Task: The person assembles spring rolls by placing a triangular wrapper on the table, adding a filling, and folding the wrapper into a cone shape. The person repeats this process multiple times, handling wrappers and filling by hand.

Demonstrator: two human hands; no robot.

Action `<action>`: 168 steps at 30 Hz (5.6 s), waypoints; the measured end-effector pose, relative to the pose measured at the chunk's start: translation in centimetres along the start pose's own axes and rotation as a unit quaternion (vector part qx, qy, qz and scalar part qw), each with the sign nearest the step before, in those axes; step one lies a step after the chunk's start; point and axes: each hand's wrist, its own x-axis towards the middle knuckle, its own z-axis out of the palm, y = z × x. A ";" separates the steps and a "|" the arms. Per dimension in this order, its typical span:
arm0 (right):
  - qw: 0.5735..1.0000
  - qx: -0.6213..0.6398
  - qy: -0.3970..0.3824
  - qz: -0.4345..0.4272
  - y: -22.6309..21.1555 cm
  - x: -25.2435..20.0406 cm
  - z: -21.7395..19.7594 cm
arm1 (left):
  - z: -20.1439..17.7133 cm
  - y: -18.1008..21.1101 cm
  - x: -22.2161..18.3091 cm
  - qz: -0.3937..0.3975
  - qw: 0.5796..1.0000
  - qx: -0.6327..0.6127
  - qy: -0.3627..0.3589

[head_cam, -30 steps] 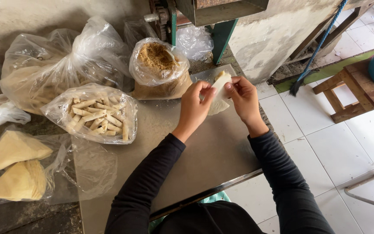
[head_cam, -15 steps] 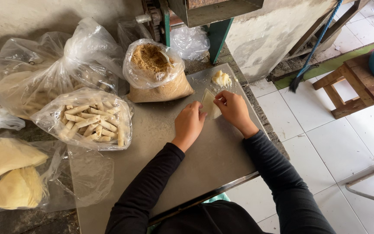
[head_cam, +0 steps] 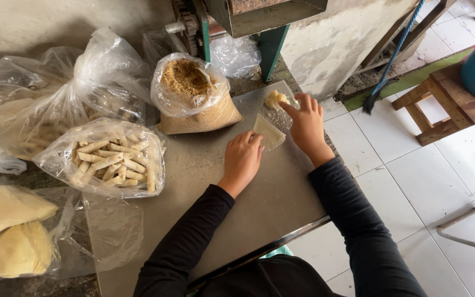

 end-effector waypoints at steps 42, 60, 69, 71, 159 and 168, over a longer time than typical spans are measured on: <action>0.950 -0.147 -0.120 -0.247 -2.3 1.9 0.0 | 1.3 -0.2 -1.3 0.041 0.998 0.038 -0.017; 0.960 -0.191 -0.158 -0.130 -2.1 -1.8 -2.8 | 0.2 -0.9 -1.5 0.001 0.999 0.023 -0.032; 0.981 -0.003 -0.151 -0.123 -4.4 -4.2 -4.7 | -1.4 -1.0 -2.0 -0.035 0.998 0.056 0.002; 0.978 -0.036 -0.125 -0.165 -3.8 -4.6 -5.4 | -1.1 -1.3 -2.1 -0.028 0.998 0.061 0.005; 0.663 0.682 -0.119 0.287 -9.9 -6.6 -1.7 | -9.0 -4.5 -9.4 -0.255 0.930 -0.260 0.043; 0.835 0.532 -0.138 0.042 -11.9 -8.3 -4.3 | -9.0 -4.9 -9.6 -0.274 0.916 -0.293 0.016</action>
